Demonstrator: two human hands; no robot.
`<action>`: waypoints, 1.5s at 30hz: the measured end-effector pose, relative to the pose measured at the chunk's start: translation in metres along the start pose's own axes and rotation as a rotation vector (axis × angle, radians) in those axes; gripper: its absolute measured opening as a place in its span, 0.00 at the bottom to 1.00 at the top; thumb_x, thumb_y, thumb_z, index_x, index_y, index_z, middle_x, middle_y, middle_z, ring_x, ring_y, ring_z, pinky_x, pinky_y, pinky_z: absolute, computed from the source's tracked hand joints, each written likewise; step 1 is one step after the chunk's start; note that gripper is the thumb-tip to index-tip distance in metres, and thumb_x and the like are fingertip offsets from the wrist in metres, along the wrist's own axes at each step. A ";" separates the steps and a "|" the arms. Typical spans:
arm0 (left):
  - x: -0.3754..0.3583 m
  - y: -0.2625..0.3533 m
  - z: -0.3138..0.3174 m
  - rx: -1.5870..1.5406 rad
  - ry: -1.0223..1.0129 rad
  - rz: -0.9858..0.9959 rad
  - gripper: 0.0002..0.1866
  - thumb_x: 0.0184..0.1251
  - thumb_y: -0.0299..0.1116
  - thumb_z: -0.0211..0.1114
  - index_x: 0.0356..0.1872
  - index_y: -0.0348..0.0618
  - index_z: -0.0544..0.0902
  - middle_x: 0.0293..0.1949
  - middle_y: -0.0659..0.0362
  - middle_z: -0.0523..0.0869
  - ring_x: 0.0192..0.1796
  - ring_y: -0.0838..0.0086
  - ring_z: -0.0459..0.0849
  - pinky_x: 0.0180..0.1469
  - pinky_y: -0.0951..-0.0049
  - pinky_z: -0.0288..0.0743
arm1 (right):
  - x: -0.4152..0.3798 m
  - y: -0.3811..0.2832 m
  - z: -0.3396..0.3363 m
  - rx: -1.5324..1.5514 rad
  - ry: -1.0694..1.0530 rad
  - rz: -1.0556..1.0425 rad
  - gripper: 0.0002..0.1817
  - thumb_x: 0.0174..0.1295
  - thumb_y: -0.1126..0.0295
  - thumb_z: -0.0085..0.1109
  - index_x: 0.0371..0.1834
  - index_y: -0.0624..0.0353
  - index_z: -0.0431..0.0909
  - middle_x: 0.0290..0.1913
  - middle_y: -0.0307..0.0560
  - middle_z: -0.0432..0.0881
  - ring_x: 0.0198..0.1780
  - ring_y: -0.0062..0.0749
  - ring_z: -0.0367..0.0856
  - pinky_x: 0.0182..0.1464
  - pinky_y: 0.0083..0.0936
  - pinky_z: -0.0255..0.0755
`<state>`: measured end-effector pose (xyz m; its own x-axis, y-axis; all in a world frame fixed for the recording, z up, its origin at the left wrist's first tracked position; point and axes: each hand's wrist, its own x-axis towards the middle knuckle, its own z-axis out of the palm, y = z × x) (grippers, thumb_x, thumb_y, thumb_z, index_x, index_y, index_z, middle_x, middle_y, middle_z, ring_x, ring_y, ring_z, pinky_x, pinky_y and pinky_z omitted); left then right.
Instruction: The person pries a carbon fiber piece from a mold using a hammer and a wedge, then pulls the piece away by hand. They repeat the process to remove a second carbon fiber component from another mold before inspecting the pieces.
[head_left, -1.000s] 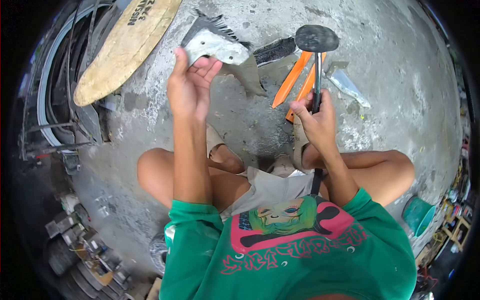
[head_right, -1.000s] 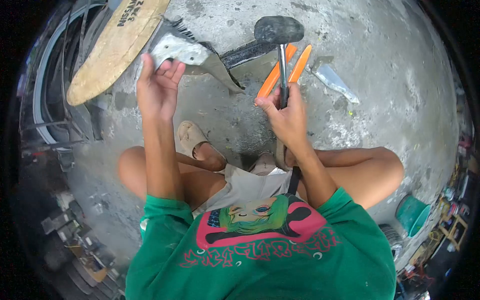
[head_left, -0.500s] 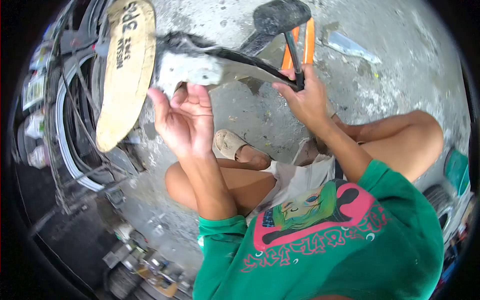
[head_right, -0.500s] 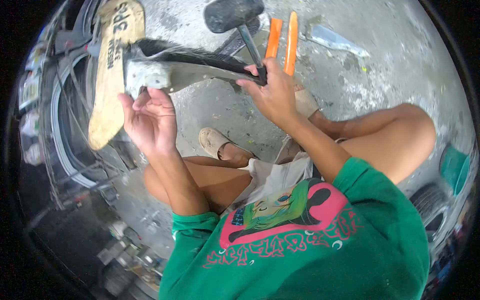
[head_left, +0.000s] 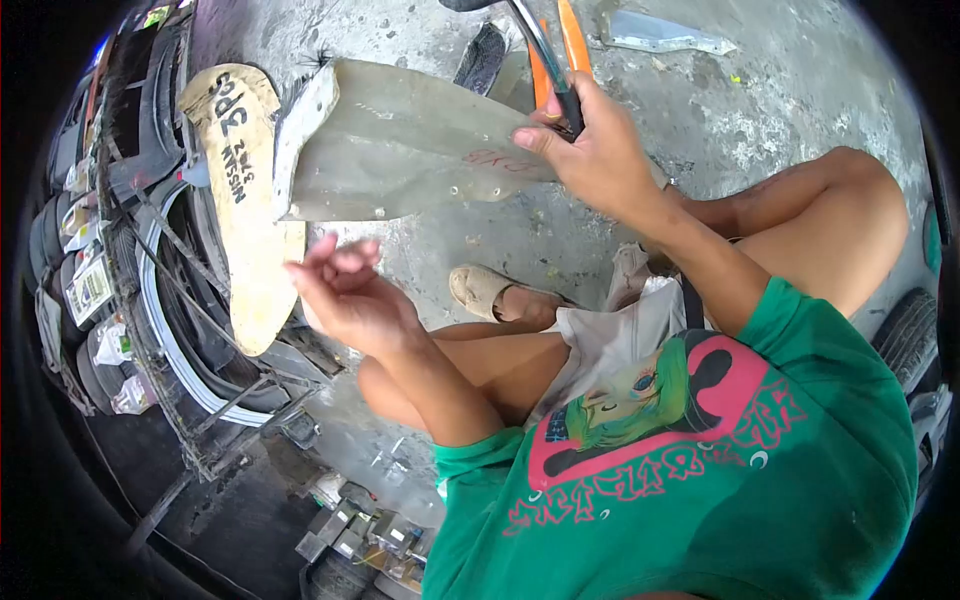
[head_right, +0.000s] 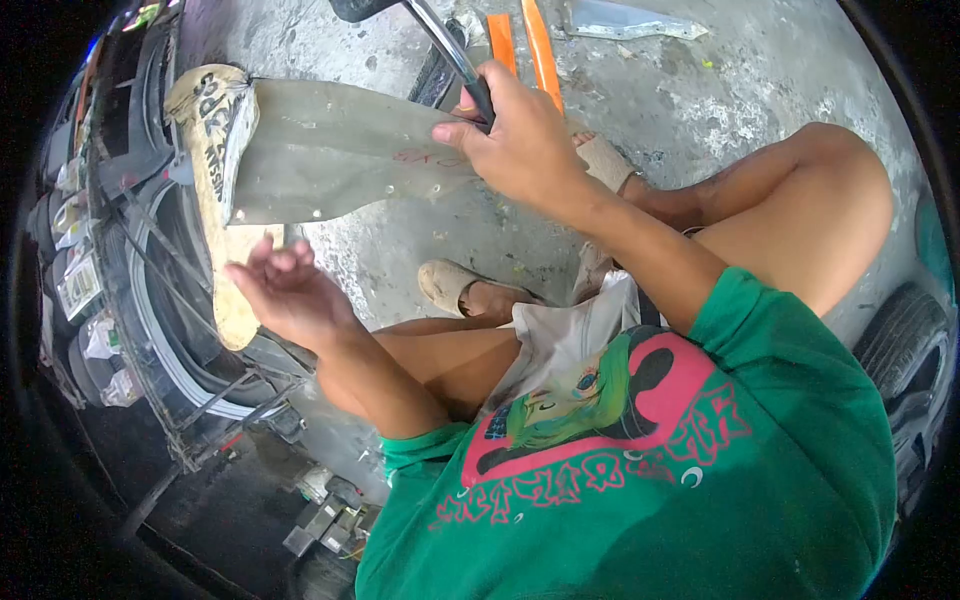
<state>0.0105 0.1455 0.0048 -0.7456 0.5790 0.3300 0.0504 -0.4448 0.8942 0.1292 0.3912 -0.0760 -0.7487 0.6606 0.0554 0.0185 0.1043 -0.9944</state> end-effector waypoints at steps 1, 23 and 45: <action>-0.008 -0.006 -0.036 0.006 -0.129 0.049 0.35 0.74 0.56 0.48 0.64 0.31 0.68 0.50 0.49 0.83 0.52 0.62 0.81 0.51 0.72 0.75 | 0.003 -0.003 -0.003 -0.023 -0.001 -0.011 0.22 0.52 0.60 0.73 0.38 0.60 0.70 0.29 0.47 0.79 0.30 0.33 0.78 0.33 0.30 0.70; -0.012 -0.142 -0.013 -0.349 0.854 -0.198 0.26 0.55 0.34 0.58 0.56 0.35 0.72 0.53 0.52 0.79 0.56 0.59 0.79 0.60 0.58 0.73 | 0.024 -0.011 -0.037 -0.216 -0.273 0.159 0.18 0.65 0.54 0.59 0.36 0.62 0.77 0.25 0.37 0.77 0.26 0.20 0.73 0.24 0.23 0.68; -0.035 -0.120 -0.009 -0.394 0.933 -0.143 0.33 0.60 0.47 0.51 0.64 0.40 0.66 0.59 0.52 0.74 0.62 0.56 0.73 0.64 0.54 0.67 | -0.021 0.036 0.019 -0.272 -0.234 0.124 0.11 0.53 0.71 0.69 0.35 0.61 0.76 0.28 0.40 0.74 0.29 0.25 0.72 0.35 0.27 0.69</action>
<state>0.0248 0.1726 -0.1165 -0.9561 -0.0437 -0.2899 -0.1764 -0.7040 0.6879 0.1334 0.3668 -0.1152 -0.8604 0.4958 -0.1177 0.2703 0.2482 -0.9302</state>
